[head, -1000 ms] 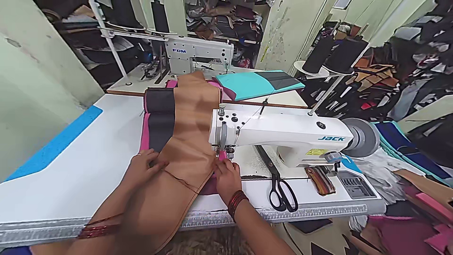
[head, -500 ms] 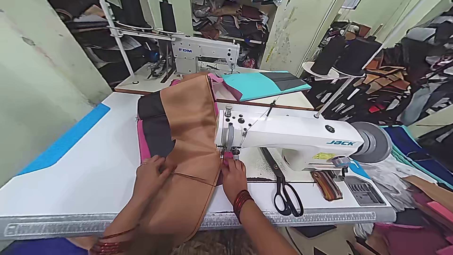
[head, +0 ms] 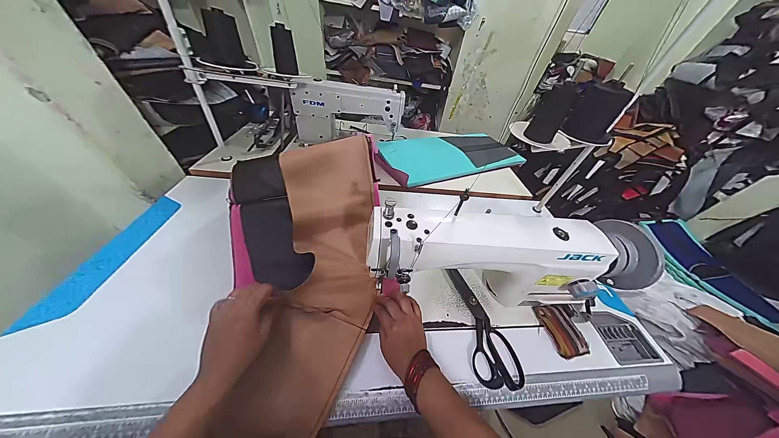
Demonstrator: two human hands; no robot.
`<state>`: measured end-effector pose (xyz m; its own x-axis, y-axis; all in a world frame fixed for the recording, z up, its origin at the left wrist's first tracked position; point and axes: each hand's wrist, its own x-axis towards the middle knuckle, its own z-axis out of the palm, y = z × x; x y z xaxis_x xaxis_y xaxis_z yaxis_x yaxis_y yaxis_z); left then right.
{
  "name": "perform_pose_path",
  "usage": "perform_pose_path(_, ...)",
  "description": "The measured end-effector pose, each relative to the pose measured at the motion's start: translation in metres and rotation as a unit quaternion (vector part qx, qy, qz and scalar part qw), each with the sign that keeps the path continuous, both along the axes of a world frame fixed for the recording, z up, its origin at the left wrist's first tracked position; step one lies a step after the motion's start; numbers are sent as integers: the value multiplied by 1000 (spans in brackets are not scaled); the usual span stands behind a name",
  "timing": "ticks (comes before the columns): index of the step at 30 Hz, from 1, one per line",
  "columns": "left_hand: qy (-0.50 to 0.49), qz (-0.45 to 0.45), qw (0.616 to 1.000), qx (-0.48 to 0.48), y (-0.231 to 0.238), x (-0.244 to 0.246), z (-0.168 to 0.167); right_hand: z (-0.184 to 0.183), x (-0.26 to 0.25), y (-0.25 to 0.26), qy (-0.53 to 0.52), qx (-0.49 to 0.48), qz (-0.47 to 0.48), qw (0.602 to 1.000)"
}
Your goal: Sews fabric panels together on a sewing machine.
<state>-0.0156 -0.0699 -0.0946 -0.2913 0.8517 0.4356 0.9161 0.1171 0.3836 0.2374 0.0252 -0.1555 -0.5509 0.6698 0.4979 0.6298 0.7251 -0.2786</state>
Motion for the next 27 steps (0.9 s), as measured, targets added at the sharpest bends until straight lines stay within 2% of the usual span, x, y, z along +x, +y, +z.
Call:
perform_pose_path(3, 97, -35, 992, 71, 53, -20, 23, 1, -9, -1, 6, 28, -9, 1000)
perform_pose_path(5, 127, -63, 988, 62, 94, -36, 30, 9, -19, -1, -7, 5, -29, 1000)
perform_pose_path(7, 121, -83, 989, 13, 123, -51, 26, 14, -28, 0, -12, -13, -54, 998)
perform_pose_path(10, 76, -115, 990, -29, 135, -69, -4, 16, -33, 0, -29, -55, -63, 996)
perform_pose_path(13, -15, -126, 987, -98, 127, -83, -24, 16, -33, -1, -37, -65, -62, 995)
perform_pose_path(16, -28, -98, 987, -128, 104, -73, -27, 11, -26, -4, -9, -62, -61, 996)
perform_pose_path(19, -15, -22, 993, -115, 60, -46, -27, 12, -17, 1, 14, -84, -44, 995)
perform_pose_path(22, -13, 47, 997, -58, 8, -5, -37, 7, -4, 1, 39, -93, -21, 995)
perform_pose_path(25, 2, 77, 997, -25, -30, 30, -43, 5, 7, 1, 54, -99, 9, 994)
perform_pose_path(27, 6, 70, 997, -37, -41, 42, -39, 4, 11, 2, 61, -95, 19, 993)
